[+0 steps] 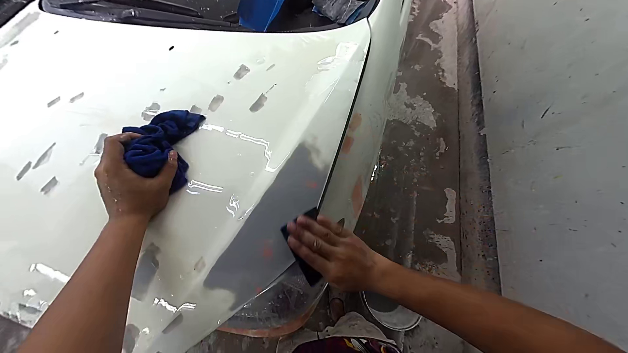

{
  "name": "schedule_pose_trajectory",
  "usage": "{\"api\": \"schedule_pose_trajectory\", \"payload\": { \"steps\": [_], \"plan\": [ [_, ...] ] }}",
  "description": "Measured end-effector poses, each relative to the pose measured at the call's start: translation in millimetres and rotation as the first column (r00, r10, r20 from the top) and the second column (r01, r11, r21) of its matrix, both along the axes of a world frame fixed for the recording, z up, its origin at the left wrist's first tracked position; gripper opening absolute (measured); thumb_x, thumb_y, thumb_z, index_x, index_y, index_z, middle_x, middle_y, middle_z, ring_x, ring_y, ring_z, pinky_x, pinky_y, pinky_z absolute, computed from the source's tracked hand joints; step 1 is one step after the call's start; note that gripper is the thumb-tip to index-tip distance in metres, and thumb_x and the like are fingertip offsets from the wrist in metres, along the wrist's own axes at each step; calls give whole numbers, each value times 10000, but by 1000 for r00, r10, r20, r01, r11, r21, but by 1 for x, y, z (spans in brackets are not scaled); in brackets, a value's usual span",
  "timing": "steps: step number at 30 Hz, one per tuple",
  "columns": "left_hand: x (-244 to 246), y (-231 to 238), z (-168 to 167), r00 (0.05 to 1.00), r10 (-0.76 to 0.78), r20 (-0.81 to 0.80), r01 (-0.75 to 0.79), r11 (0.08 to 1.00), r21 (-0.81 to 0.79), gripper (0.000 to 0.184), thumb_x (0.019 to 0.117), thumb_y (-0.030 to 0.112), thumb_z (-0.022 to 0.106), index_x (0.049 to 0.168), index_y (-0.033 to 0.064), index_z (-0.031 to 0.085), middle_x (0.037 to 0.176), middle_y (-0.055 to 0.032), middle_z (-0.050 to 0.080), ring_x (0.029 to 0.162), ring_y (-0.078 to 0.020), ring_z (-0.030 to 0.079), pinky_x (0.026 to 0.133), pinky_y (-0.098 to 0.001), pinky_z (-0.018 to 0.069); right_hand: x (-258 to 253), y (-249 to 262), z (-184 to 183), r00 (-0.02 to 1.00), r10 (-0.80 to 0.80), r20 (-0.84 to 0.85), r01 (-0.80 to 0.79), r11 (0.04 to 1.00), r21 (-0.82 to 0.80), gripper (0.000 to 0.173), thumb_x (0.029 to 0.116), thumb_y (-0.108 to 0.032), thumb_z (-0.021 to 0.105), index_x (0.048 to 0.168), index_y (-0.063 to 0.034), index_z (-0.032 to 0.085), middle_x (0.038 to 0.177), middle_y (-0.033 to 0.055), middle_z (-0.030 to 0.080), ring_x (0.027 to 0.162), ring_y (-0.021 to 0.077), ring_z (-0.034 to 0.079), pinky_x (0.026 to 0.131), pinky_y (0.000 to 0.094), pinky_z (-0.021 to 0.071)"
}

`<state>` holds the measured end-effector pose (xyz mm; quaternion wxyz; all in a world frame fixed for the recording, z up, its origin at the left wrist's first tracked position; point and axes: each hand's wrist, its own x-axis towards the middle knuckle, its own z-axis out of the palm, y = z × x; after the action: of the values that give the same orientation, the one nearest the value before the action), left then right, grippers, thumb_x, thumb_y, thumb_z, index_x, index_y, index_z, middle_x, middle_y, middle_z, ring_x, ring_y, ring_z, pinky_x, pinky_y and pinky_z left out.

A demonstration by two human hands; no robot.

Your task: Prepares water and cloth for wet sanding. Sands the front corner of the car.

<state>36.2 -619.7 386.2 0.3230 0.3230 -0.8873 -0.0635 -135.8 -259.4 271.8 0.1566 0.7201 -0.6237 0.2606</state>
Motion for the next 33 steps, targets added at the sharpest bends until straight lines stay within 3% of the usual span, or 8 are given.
{"api": "schedule_pose_trajectory", "payload": {
  "steps": [6, 9, 13, 17, 22, 27, 30, 33],
  "plan": [
    [1, -1, -1, 1000, 2, 13, -2, 1000, -10, 714, 865, 529, 677, 1343, 25, 511, 1240, -238, 630, 1179, -339, 620, 1001, -522, 470, -105, -23, -1, 982, -188, 16, 189, 976, -108, 628, 933, -68, 477, 1550, 21, 398, 1612, 206, 394, 1529, 338, 322, 1255, 526, 246],
    [2, -3, 0, 1000, -16, 10, 16, 1000, -12, 722, 864, 531, 682, 1350, 26, 508, 1250, -236, 630, 1192, -340, 618, 1013, -528, 471, -55, -21, -11, 967, -187, 175, 210, 970, -121, 703, 909, -130, 477, 1580, 26, 334, 1652, 216, 309, 1564, 362, 217, 1280, 557, 204],
    [2, -1, 0, 1000, -12, 19, 12, 1000, -12, 734, 872, 537, 669, 1360, 15, 501, 1260, -255, 622, 1200, -360, 610, 1018, -532, 462, 54, 21, -41, 969, 27, 244, 2, 993, -116, 534, 990, -216, 481, 1515, -121, 458, 1610, 61, 433, 1539, 224, 303, 1271, 453, 225],
    [1, -3, 0, 1000, -13, 16, 13, 1000, -15, 728, 874, 550, 659, 1352, 22, 508, 1254, -241, 627, 1195, -339, 613, 1016, -521, 460, 32, 29, -26, 836, -78, 544, 234, 946, -223, 572, 1073, -285, 342, 1633, -195, 273, 1668, 97, 321, 1529, 274, 333, 1237, 511, 352],
    [4, 1, 0, 1000, -25, 17, 25, 1000, -9, 732, 880, 555, 652, 1361, 24, 500, 1264, -244, 621, 1206, -352, 605, 1024, -526, 453, 62, -10, -28, 808, -114, 577, 263, 948, -181, 712, 1015, -373, 371, 1647, -96, 195, 1710, 163, 168, 1584, 316, 155, 1283, 556, 216],
    [4, -1, 1, 1000, -14, 28, 14, 1000, -4, 762, 874, 583, 640, 1361, 16, 496, 1278, -281, 603, 1218, -424, 588, 1013, -601, 436, 75, -17, -38, 831, -113, 544, 272, 936, -223, 641, 1006, -264, 374, 1619, -97, 289, 1688, 107, 278, 1578, 256, 201, 1290, 513, 213],
    [5, -1, -2, 999, -18, 48, 18, 1000, 6, 794, 873, 609, 633, 1383, 22, 474, 1317, -283, 582, 1254, -424, 565, 1044, -600, 410, 24, -42, -16, 813, -64, 578, 296, 901, -318, 572, 1036, -248, 346, 1500, 71, 445, 1595, 244, 397, 1546, 365, 266, 1282, 550, 206],
    [7, 0, -2, 999, -16, 50, 16, 1000, 13, 792, 865, 606, 627, 1381, 26, 467, 1323, -279, 574, 1266, -418, 553, 1047, -593, 405, 43, -39, -8, 784, -82, 615, 306, 913, -268, 624, 1009, -248, 364, 1544, 72, 373, 1646, 251, 294, 1566, 386, 190, 1295, 578, 168]
  ]
}}
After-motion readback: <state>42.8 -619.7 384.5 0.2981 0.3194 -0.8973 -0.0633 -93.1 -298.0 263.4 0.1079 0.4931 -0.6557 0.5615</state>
